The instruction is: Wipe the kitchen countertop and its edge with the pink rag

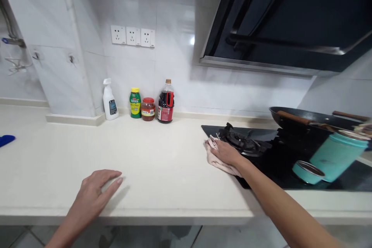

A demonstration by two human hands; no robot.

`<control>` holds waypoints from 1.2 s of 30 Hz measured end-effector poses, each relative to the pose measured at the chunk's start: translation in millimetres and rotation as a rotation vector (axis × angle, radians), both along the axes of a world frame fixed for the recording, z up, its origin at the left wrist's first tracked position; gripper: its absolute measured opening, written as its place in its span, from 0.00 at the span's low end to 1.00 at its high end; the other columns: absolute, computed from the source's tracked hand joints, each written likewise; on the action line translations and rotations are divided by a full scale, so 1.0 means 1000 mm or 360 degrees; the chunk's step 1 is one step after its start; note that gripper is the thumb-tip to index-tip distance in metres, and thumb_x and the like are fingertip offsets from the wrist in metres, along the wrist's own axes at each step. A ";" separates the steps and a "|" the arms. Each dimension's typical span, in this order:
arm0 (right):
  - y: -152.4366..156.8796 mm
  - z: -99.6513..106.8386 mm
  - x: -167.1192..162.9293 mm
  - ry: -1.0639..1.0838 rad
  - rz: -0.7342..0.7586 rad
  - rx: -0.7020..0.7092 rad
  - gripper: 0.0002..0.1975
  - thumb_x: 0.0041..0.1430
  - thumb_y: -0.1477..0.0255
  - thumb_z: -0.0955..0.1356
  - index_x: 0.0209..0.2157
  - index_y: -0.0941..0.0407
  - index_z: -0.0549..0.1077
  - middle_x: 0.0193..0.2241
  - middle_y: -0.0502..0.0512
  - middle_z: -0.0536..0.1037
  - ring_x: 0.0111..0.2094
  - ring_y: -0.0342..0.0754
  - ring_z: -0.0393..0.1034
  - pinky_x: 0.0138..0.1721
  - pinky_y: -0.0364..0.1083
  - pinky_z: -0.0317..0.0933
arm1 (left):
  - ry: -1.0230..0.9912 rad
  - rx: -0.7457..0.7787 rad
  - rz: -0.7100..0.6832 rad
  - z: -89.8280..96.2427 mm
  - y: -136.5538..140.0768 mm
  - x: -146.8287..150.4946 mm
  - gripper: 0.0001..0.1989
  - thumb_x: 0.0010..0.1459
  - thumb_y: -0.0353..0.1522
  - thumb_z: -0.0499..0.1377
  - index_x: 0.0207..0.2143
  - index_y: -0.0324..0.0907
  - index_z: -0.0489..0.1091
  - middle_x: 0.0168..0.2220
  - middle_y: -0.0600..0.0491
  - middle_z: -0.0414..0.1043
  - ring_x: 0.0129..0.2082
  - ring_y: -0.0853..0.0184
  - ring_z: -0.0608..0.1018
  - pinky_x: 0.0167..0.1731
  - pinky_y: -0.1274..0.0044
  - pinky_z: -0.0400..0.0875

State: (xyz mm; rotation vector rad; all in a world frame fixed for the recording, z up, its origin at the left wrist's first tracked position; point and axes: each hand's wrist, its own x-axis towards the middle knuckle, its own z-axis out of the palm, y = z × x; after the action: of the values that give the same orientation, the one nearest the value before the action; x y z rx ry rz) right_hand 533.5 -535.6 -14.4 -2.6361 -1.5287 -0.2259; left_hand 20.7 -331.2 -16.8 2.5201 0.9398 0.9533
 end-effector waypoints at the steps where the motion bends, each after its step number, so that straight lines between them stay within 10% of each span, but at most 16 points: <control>1: 0.011 0.001 0.007 -0.0014 0.0008 -0.0021 0.27 0.71 0.63 0.58 0.65 0.62 0.63 0.61 0.68 0.68 0.60 0.59 0.64 0.61 0.51 0.55 | -0.0017 0.0029 -0.0013 -0.002 0.001 0.000 0.25 0.59 0.57 0.53 0.39 0.53 0.80 0.44 0.52 0.83 0.46 0.55 0.82 0.49 0.62 0.75; 17: 0.165 0.011 0.044 -0.0045 0.0023 -0.0126 0.23 0.72 0.66 0.57 0.62 0.62 0.65 0.60 0.72 0.67 0.60 0.64 0.64 0.59 0.58 0.57 | -0.0189 0.0395 -0.0195 -0.004 -0.006 0.004 0.09 0.61 0.42 0.62 0.43 0.53 0.77 0.40 0.55 0.81 0.40 0.64 0.82 0.38 0.74 0.80; 29: 0.278 0.027 -0.168 0.0152 0.0724 0.0013 0.36 0.70 0.51 0.61 0.68 0.61 0.59 0.64 0.67 0.64 0.62 0.61 0.60 0.61 0.54 0.55 | -0.0203 0.0056 -0.0139 -0.009 -0.008 0.001 0.13 0.62 0.47 0.58 0.42 0.53 0.77 0.42 0.50 0.80 0.44 0.57 0.80 0.44 0.64 0.77; 36: 0.226 0.033 -0.282 0.0169 0.1284 0.0062 0.31 0.67 0.54 0.68 0.65 0.51 0.64 0.61 0.60 0.66 0.61 0.59 0.57 0.61 0.56 0.52 | -0.0270 -0.0055 -0.0006 -0.010 -0.009 -0.001 0.16 0.64 0.46 0.56 0.44 0.49 0.78 0.51 0.45 0.76 0.54 0.54 0.76 0.54 0.58 0.73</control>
State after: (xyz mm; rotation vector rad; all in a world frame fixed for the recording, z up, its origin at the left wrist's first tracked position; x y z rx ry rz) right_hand 251.4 -309.3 18.3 -1.7581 -2.3310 -0.0472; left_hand 19.9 -340.0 -26.9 2.3682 0.8917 1.1196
